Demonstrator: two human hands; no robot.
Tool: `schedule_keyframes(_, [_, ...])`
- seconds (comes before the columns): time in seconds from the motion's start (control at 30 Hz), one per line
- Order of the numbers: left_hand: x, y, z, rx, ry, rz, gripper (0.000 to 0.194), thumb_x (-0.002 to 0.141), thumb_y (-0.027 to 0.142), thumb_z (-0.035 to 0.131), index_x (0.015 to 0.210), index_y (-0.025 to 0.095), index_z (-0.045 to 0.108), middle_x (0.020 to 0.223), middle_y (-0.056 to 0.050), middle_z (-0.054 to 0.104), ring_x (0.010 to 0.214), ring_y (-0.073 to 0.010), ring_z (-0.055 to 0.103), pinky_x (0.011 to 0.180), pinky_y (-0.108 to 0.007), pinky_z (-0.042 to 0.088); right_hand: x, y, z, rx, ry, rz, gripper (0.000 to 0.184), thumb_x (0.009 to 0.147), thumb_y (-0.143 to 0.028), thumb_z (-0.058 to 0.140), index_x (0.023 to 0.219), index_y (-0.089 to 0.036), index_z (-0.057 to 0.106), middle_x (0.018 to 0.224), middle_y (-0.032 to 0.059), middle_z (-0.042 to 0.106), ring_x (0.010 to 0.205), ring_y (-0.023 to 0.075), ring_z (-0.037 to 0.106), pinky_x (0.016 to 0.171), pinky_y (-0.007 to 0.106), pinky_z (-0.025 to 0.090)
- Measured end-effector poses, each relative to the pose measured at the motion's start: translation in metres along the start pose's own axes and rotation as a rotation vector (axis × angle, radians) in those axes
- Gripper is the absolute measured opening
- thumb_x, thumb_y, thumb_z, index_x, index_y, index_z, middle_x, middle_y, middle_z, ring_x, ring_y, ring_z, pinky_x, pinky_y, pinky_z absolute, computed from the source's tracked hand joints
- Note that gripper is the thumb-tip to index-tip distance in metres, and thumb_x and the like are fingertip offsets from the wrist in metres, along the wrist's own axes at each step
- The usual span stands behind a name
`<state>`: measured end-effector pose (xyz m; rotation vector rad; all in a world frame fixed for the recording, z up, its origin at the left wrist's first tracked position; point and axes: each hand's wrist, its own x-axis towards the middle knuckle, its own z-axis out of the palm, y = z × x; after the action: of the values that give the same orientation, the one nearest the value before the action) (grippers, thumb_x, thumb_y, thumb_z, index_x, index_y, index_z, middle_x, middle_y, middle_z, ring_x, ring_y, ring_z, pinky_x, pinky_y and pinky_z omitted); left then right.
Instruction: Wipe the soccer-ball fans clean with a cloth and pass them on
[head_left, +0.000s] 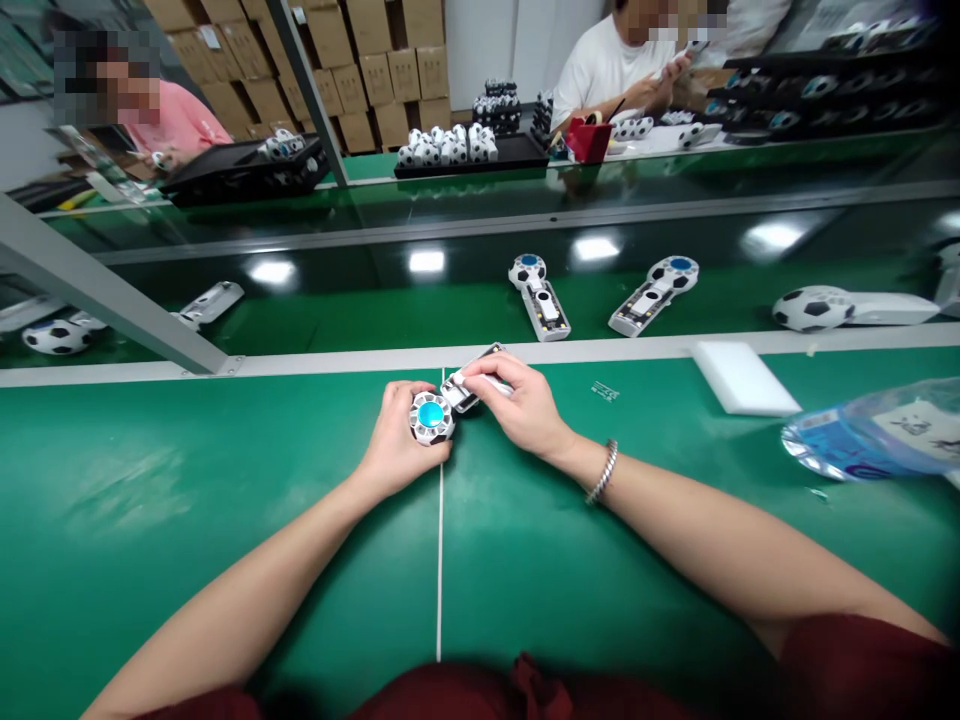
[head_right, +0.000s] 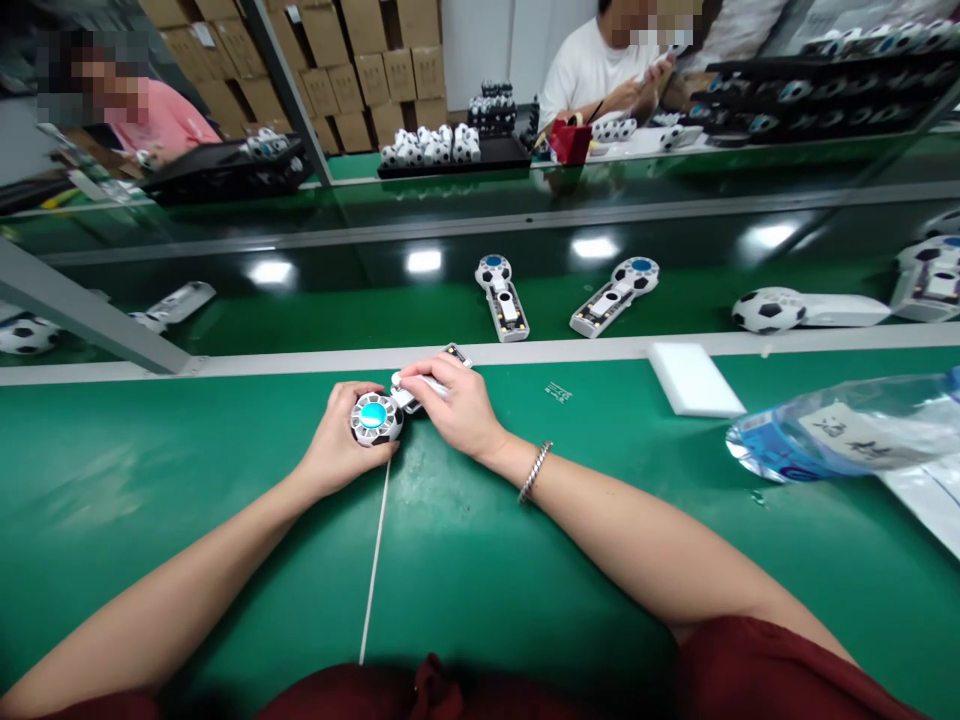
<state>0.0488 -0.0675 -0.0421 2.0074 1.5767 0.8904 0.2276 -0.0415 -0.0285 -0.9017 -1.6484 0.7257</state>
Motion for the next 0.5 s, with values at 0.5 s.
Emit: schedule_keyframes(0.5, [0.193, -0.055, -0.017, 0.285, -0.1, 0.173, 0.07, 0.058, 0.003, 0.057, 0.125, 0.018, 0.043, 0.134, -0.008, 0.045, 0.124, -0.0224, 0.039, 0.102, -0.032, 0.034, -0.005, 0.018, -0.002, -0.076, -0.141, 0.162, 0.02, 0.082, -0.037, 0.053, 0.08, -0.021, 0.064, 0.086, 0.0022, 0.065, 0.084, 0.016, 0.06, 0.079, 0.028, 0.044])
